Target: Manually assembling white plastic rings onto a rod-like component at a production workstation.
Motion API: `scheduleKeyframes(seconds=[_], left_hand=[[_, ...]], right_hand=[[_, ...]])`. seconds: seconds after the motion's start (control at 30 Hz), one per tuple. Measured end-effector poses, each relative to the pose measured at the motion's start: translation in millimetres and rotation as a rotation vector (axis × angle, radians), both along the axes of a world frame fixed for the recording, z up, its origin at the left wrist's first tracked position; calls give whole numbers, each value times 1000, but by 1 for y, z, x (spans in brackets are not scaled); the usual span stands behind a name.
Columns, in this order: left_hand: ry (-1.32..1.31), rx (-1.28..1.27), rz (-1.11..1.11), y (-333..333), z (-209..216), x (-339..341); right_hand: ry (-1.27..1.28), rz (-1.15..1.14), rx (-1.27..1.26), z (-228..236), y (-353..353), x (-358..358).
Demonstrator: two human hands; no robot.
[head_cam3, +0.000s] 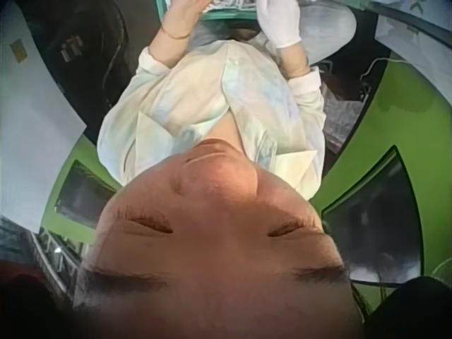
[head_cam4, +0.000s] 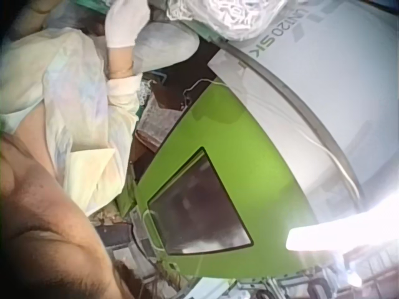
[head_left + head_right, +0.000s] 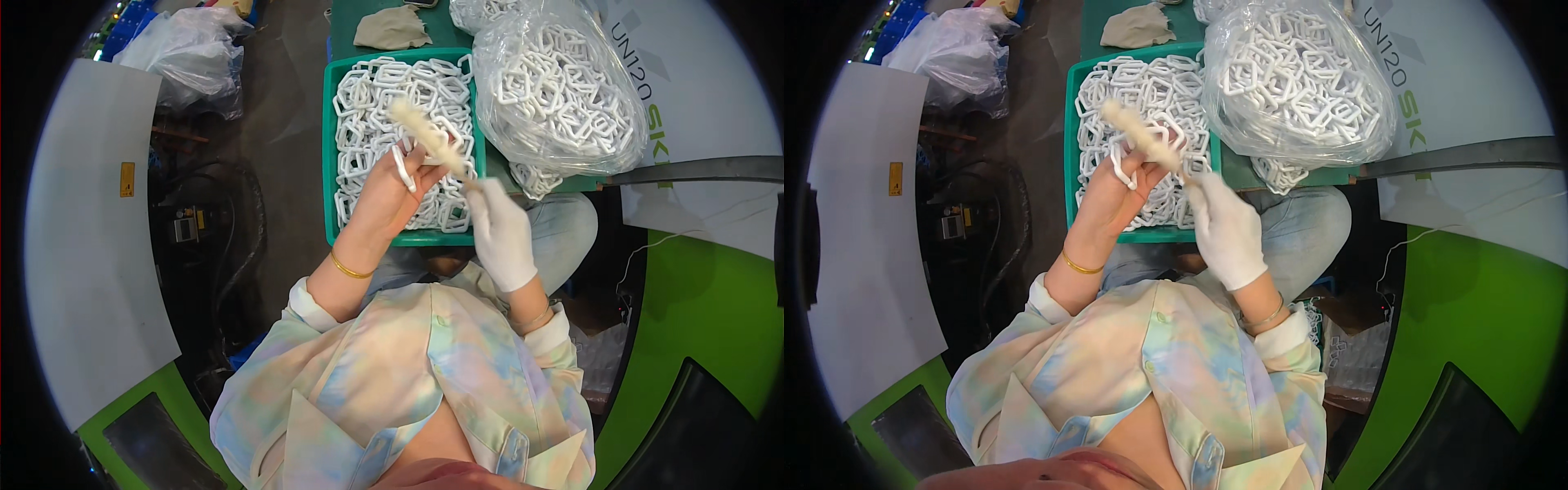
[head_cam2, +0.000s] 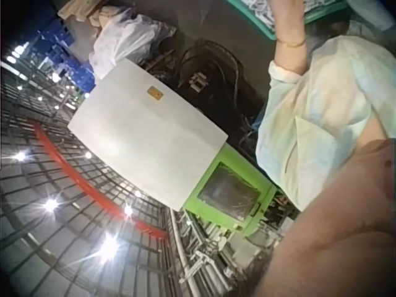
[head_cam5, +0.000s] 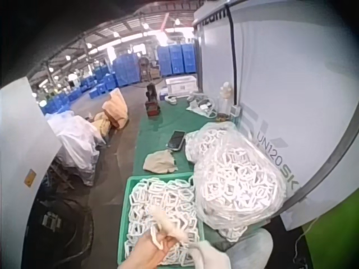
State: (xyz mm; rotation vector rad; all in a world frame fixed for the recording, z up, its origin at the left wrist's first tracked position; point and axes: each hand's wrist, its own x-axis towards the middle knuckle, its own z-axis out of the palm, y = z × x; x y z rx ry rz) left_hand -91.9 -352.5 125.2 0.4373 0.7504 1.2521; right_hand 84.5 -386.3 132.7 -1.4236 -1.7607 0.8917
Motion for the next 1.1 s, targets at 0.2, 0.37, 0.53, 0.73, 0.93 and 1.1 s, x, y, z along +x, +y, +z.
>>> scheduleKeyframes(seconds=[0.2,0.37,0.53,0.73,0.93,1.1], left_hand=[[-6,6,-33,3,2,-4],[12,23,-10,5,21,-5],[8,31,-68,10,15,-10],[-141,137,-118,25,30,6],[221,479,-174,71,68,25],[299,507,-306,132,90,88]], right_hand=[[-17,-184,-139,4,1,7],[15,-230,-150,-1,6,12],[-12,-106,-80,-6,0,13],[172,34,8,10,-11,17],[346,-171,-27,18,-20,50],[485,-409,-26,7,-25,84]])
